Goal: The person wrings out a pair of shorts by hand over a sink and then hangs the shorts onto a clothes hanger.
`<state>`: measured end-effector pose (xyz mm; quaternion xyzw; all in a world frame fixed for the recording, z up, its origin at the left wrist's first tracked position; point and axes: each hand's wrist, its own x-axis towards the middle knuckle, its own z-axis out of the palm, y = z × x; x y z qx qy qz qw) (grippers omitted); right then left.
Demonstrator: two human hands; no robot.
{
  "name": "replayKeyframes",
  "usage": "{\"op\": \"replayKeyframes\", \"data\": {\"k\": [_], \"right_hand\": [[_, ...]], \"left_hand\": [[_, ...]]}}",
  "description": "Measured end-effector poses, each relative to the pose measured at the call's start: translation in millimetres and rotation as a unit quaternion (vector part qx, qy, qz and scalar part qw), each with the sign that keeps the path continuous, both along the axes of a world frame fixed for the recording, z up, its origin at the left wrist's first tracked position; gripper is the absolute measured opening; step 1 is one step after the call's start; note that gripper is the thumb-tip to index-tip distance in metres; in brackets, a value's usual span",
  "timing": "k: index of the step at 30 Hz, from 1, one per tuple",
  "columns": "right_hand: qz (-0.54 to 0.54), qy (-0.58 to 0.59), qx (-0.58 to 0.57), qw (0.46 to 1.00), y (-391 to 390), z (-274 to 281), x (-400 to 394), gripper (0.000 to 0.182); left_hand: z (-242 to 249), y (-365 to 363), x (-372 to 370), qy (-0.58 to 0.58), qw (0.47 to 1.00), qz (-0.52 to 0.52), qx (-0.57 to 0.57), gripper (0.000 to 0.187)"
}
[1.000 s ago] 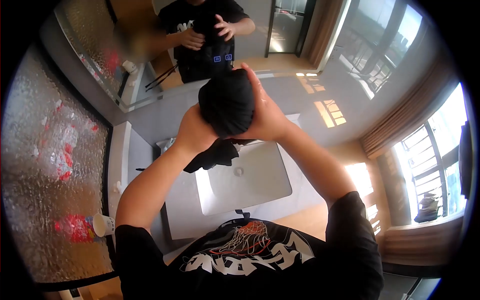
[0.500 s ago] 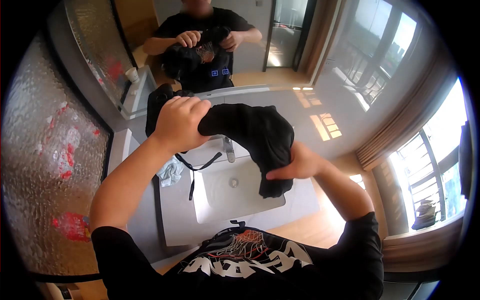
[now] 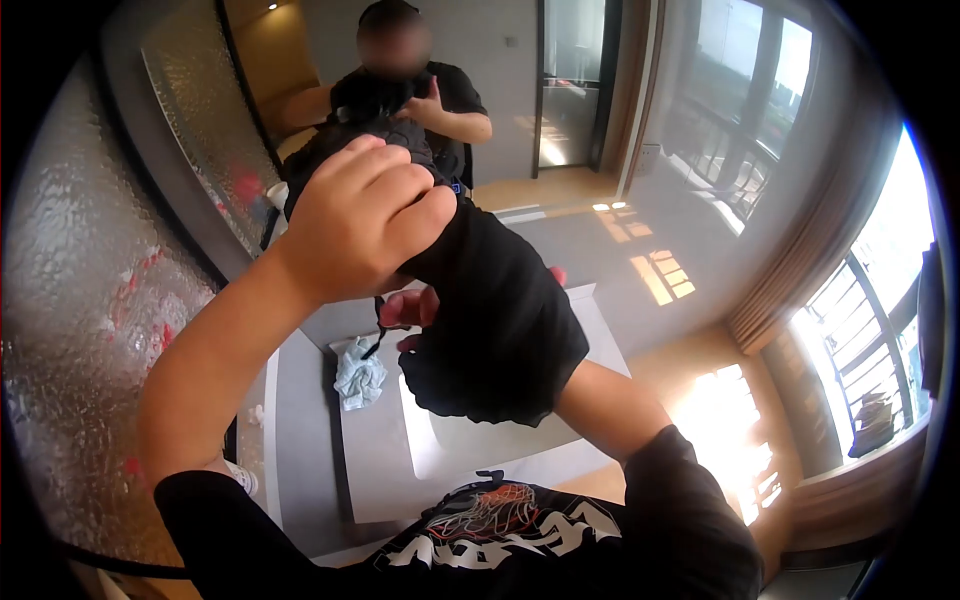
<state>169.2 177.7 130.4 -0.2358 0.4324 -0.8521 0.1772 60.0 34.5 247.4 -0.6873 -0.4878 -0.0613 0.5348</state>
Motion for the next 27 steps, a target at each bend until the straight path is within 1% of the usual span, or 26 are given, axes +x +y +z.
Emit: {"op": "replayKeyframes", "data": {"k": [2,3,4,5,6,7,8,9,10,11,12,13,14,15,16,18,19,20,21,22,24,25,27], "right_hand": [[-0.025,-0.014,-0.121,0.992,-12.9,19.8,13.9,0.083],[-0.087,0.071,-0.006,0.994,-14.6,29.0,20.9,0.074],[-0.147,0.155,0.107,0.971,-14.1,35.7,26.9,0.066],[-0.079,0.079,0.073,0.991,-9.3,33.8,22.4,0.066],[-0.017,-0.009,0.037,0.999,-4.5,31.9,17.9,0.066],[0.033,-0.1,0.006,0.994,0.4,30.1,13.4,0.066],[0.145,-0.121,-0.178,0.966,2.6,19.2,8.4,0.066],[0.058,-0.114,0.022,0.992,10.8,33.9,8.0,0.071],[0.025,-0.04,0.168,0.985,20.0,37.1,-3.7,0.063],[-0.006,-0.022,0.275,0.961,27.4,38.7,-7.7,0.06],[-0.037,-0.004,0.378,0.925,33.8,40.7,-10.9,0.056],[-0.075,0.025,0.46,0.885,39.3,49.5,-13.8,0.052],[-0.113,0.054,0.537,0.835,44.9,61.9,-16.7,0.048],[-0.153,0.094,0.603,0.777,51.6,70.9,-20.9,0.045],[-0.2,0.115,0.687,0.689,56.0,72.4,-26.8,0.041],[-0.218,0.148,0.77,0.581,56.2,78.7,-28.9,0.035],[-0.231,0.216,0.779,0.541,62.1,74.6,-31.3,0.033],[-0.241,0.285,0.783,0.497,68.8,68.2,-36.9,0.031],[-0.246,0.35,0.781,0.454,75.0,59.0,-42.3,0.029],[-0.302,0.457,0.727,0.414,82.5,47.2,-46.0,0.025],[-0.347,0.562,0.662,0.354,88.0,33.7,-61.4,0.022],[-0.364,0.588,0.636,0.342,89.0,27.0,-66.8,0.019],[-0.402,0.624,0.581,0.334,91.3,10.1,-81.3,0.018]], "left_hand": [[8.7,-5.8,-7.6,0.033,0.999,0.021,0.009,0.02],[10.9,-7.4,-13.5,0.047,0.998,0.029,0.013,0.02],[12.1,-9.3,-19.1,0.059,0.997,0.037,0.016,0.019],[12.0,-11.7,-23.7,0.066,0.997,0.041,0.019,0.017],[14.8,-14.8,-29.2,0.086,0.995,0.043,0.014,0.017],[17.8,-18.9,-35.5,0.106,0.993,0.045,0.007,0.016],[18.8,-23.7,-40.1,0.125,0.991,0.046,0.0,0.016],[17.9,-28.6,-43.2,0.109,0.992,0.051,-0.03,0.016],[15.4,-33.1,-46.6,0.093,0.992,0.055,-0.059,0.015],[12.3,-36.3,-49.7,0.077,0.992,0.058,-0.088,0.015],[8.4,-38.1,-52.4,0.06,0.99,0.06,-0.116,0.014],[1.4,-37.6,-54.9,0.011,0.987,0.09,-0.13,0.023],[-7.1,-34.3,-53.7,-0.086,0.972,0.16,-0.147,0.027],[-16.9,-28.4,-48.4,-0.18,0.944,0.225,-0.163,0.031],[-26.5,-22.6,-41.6,-0.273,0.901,0.287,-0.179,0.034],[-40.7,-10.9,-28.9,-0.418,0.801,0.367,-0.22,0.04],[-43.0,-6.9,-17.6,-0.496,0.733,0.388,-0.257,0.043],[-54.1,-9.2,-14.1,-0.535,0.719,0.345,-0.279,0.043],[-64.5,-10.9,-14.2,-0.615,0.671,0.289,-0.297,0.042],[-78.2,-12.5,-12.0,-0.692,0.608,0.229,-0.315,0.041],[-101.2,-9.7,-5.8,-0.782,0.529,0.099,-0.315,0.035],[-113.1,-7.7,-3.1,-0.82,0.48,0.034,-0.31,0.032],[-149.5,1.9,-9.9,-0.872,0.36,-0.058,-0.326,0.027]]}}
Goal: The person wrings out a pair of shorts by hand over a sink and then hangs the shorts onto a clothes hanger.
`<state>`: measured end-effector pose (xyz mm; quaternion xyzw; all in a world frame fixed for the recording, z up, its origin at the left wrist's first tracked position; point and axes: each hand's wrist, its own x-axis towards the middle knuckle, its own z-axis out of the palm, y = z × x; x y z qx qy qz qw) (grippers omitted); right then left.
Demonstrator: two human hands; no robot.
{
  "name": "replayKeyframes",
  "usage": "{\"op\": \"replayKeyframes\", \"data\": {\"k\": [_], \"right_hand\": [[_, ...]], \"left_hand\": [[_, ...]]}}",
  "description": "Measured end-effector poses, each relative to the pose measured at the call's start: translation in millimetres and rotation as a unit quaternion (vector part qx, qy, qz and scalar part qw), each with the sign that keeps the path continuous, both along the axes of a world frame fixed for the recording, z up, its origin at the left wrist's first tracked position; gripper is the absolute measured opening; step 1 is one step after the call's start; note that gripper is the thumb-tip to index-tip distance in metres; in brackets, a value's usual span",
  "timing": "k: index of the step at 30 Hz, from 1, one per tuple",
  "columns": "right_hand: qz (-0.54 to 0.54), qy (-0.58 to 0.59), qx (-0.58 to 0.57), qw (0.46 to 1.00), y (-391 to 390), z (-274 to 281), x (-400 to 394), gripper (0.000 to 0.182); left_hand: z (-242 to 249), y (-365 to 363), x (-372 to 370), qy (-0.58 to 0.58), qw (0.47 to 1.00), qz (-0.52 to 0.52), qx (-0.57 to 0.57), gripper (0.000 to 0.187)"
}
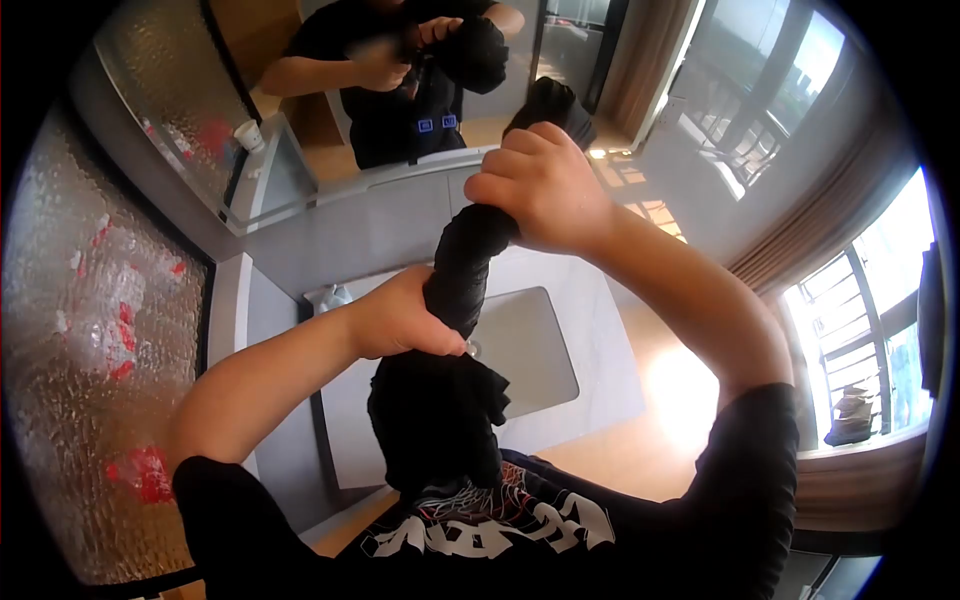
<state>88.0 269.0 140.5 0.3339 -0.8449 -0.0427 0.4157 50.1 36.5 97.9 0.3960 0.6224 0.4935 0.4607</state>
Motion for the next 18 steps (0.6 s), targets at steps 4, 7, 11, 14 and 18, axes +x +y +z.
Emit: {"op": "replayKeyframes", "data": {"k": [4,7,11,14,18], "right_hand": [[0.04,0.065,-0.097,0.992,-10.0,-46.5,-30.0,0.02],[0.065,0.069,-0.211,0.973,-24.4,-74.2,-41.1,0.021],[0.096,0.059,-0.301,0.947,-34.4,-99.5,-55.7,0.023],[0.101,0.041,-0.311,0.944,-35.2,-114.3,-67.9,0.023],[0.074,-0.001,-0.295,0.953,-23.3,-155.6,-83.3,0.023]], "left_hand": [[-62.9,25.3,10.4,-0.236,0.96,-0.032,0.145,0.031],[-90.4,39.6,9.9,-0.321,0.912,-0.099,0.236,0.036],[-109.2,54.3,8.1,-0.367,0.852,-0.181,0.327,0.038],[-126.2,59.3,-0.9,-0.387,0.838,-0.188,0.336,0.039],[-157.6,57.3,-22.3,-0.401,0.866,-0.141,0.263,0.037]]}}
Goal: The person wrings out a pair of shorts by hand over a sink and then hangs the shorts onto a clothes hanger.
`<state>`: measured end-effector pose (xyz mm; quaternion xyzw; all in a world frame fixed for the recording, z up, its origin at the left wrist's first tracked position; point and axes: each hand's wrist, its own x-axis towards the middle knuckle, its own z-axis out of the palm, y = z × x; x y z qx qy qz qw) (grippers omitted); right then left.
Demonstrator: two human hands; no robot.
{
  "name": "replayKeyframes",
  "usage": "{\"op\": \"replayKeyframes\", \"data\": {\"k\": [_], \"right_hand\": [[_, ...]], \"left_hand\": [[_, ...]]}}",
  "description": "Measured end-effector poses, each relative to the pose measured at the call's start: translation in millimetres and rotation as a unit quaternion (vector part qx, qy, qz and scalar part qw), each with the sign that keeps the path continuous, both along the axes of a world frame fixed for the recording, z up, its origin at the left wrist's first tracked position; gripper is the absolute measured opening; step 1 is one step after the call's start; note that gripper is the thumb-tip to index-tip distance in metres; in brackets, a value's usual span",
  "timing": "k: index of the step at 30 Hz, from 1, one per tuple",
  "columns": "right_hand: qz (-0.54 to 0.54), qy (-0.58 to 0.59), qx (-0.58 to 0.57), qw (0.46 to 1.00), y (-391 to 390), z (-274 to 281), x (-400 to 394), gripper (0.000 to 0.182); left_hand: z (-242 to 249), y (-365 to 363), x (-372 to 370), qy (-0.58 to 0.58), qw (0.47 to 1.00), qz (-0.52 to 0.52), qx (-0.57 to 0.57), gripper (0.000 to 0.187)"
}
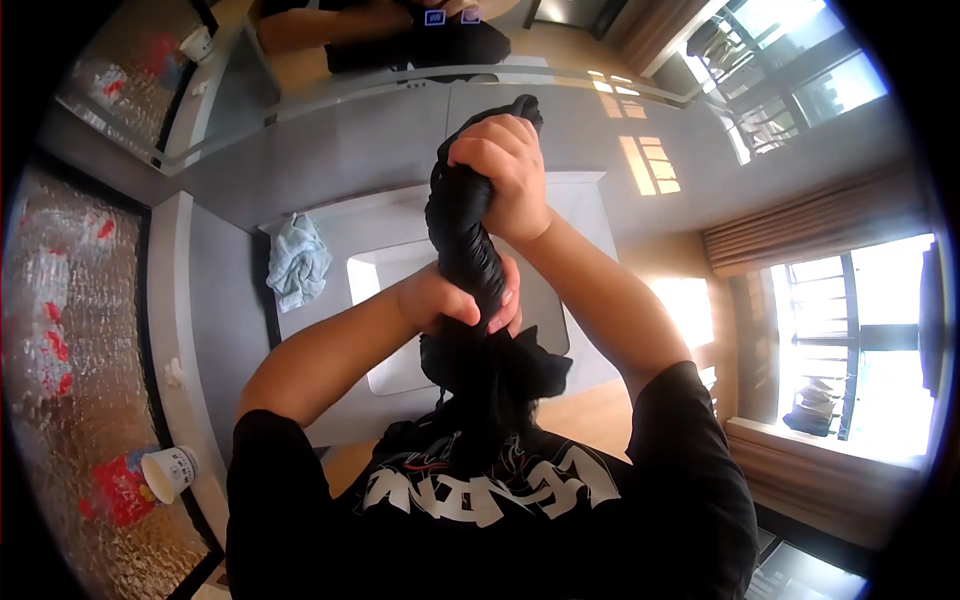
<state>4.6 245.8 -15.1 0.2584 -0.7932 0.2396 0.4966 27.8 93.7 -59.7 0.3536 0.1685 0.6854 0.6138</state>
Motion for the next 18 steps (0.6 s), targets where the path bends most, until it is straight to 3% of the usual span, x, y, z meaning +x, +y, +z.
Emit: {"op": "replayKeyframes", "data": {"k": [5,9,11,12,15,16,18], "right_hand": [[-0.028,-0.045,0.058,0.997,3.1,-42.7,2.8,0.027],[-0.044,-0.135,0.097,0.985,1.4,-45.6,17.9,0.031],[-0.024,-0.274,0.109,0.955,-1.0,-33.7,36.3,0.04],[-0.009,-0.348,0.103,0.932,-3.7,-25.2,48.3,0.043],[0.028,-0.534,0.027,0.845,-12.0,0.4,89.7,0.058],[0.041,-0.587,-0.008,0.808,-12.6,5.8,102.1,0.063],[0.107,-0.61,-0.05,0.784,-1.7,7.6,118.1,0.074]], "left_hand": [[-44.3,-17.7,-20.7,0.093,0.986,0.045,-0.133,0.037],[-49.4,-29.9,-22.6,0.122,0.966,0.121,-0.194,0.038],[-47.3,-39.6,-24.6,0.127,0.953,0.17,-0.217,0.038],[-47.2,-49.3,-29.9,0.148,0.939,0.149,-0.271,0.048],[-39.6,-57.4,-31.6,0.308,0.911,0.18,-0.205,0.057],[-31.7,-59.2,-28.3,0.324,0.903,0.201,-0.199,0.047],[-10.7,-63.3,-27.8,0.521,0.791,0.245,-0.209,0.047]]}}
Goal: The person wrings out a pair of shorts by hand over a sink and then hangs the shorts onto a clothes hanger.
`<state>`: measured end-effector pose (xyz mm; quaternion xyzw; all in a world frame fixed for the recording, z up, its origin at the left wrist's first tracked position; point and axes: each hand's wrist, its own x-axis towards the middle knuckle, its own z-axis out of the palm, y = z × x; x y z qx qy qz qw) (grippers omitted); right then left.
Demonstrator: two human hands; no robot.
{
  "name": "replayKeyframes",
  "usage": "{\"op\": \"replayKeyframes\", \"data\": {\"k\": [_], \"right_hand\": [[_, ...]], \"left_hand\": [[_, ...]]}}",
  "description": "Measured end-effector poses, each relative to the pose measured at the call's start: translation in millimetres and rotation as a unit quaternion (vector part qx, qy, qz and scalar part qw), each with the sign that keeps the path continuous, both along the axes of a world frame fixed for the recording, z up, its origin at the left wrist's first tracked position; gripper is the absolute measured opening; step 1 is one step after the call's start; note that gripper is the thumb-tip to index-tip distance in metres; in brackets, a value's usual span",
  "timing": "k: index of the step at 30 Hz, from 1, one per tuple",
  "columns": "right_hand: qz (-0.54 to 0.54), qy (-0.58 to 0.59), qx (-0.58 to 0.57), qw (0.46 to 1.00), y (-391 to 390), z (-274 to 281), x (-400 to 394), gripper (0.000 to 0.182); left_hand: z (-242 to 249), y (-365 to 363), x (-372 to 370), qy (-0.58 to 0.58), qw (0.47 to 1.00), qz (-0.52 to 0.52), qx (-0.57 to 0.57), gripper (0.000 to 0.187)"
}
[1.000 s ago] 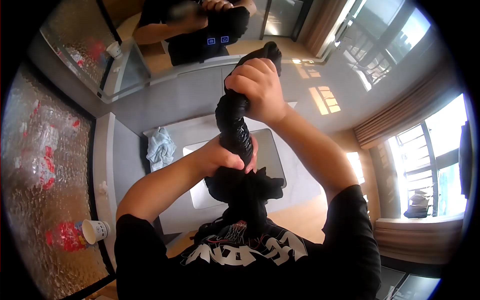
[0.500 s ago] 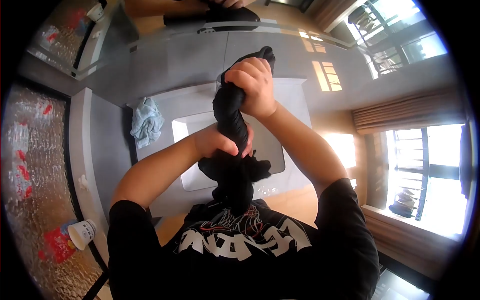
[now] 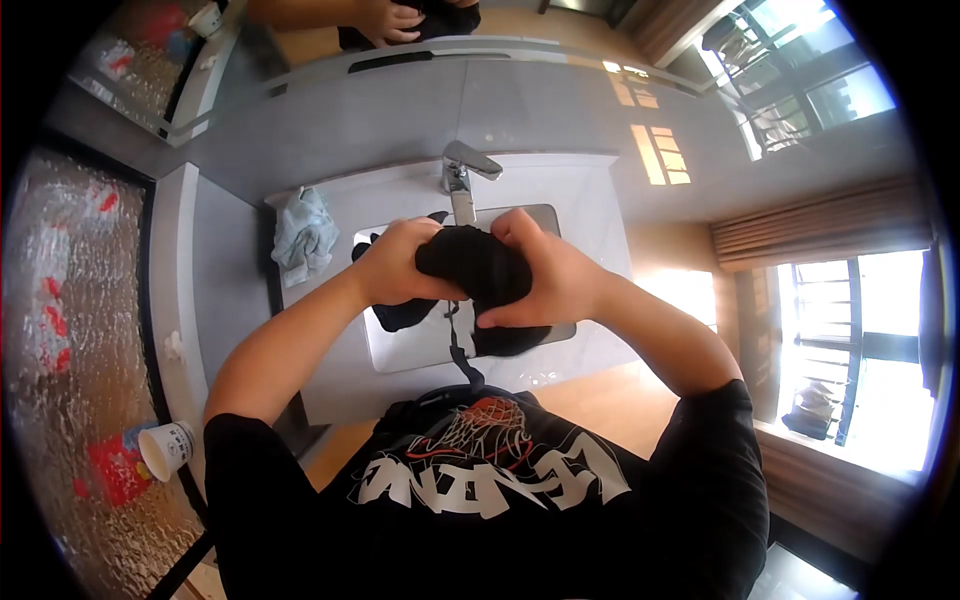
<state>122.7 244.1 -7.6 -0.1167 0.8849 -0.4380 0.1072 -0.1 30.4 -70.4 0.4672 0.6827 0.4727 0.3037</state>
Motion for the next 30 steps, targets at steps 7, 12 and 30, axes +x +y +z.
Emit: {"op": "replayKeyframes", "data": {"k": [7,12,30], "right_hand": [[0.257,-0.328,-0.422,0.805,26.8,-43.0,14.3,0.102],[0.324,-0.312,-0.57,0.687,-27.3,-31.3,20.6,0.094],[0.098,-0.398,-0.162,0.898,-15.2,124.6,53.4,0.045]], "left_hand": [[73.4,-8.8,43.7,0.367,0.929,0.016,0.055,0.045],[107.3,-3.6,64.8,0.532,0.836,0.004,0.139,0.043],[178.7,-0.8,35.1,0.556,0.778,-0.118,0.268,0.052]]}}
